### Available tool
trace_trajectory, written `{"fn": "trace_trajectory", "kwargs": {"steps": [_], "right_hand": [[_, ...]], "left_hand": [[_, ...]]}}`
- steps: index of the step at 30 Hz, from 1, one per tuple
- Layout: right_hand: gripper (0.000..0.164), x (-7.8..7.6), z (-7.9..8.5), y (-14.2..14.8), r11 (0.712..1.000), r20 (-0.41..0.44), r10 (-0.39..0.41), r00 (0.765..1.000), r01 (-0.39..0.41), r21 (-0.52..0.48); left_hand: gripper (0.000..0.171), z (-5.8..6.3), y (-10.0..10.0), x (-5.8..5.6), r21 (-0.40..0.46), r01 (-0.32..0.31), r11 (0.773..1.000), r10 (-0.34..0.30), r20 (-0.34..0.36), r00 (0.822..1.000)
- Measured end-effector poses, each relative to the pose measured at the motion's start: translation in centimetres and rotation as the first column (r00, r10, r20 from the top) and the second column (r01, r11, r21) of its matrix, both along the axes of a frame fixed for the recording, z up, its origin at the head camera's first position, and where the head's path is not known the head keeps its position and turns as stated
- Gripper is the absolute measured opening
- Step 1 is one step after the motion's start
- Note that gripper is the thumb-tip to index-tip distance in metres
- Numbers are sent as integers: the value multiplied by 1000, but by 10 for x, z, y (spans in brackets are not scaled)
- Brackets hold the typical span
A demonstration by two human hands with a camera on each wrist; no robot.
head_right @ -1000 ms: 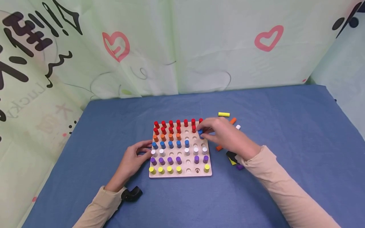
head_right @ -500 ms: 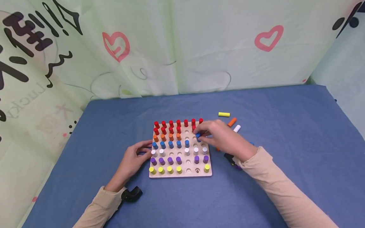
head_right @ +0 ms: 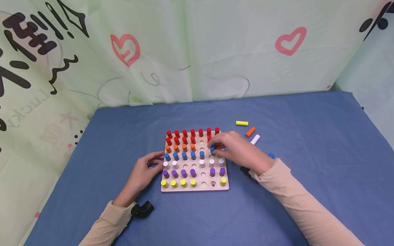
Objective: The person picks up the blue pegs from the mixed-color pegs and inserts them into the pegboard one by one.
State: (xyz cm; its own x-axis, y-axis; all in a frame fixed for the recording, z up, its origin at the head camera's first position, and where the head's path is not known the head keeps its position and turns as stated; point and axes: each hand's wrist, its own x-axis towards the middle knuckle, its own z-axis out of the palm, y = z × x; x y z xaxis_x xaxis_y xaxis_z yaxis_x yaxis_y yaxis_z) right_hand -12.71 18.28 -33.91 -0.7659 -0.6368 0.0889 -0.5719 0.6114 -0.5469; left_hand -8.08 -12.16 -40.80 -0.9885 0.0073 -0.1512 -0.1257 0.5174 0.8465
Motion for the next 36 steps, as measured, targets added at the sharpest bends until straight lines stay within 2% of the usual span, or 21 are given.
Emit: {"fn": "trace_trajectory", "kwargs": {"steps": [15,36], "right_hand": [[24,-3,-2,-4,997,38,14,999,-17,71],[24,-4,-4,-8,995,67,23,997,-29,93]], "left_hand": [[43,-1,0,0,5,0,1000,0,6,1000],[43,0,1,1,4,-4,1000,4,2,1000]]}}
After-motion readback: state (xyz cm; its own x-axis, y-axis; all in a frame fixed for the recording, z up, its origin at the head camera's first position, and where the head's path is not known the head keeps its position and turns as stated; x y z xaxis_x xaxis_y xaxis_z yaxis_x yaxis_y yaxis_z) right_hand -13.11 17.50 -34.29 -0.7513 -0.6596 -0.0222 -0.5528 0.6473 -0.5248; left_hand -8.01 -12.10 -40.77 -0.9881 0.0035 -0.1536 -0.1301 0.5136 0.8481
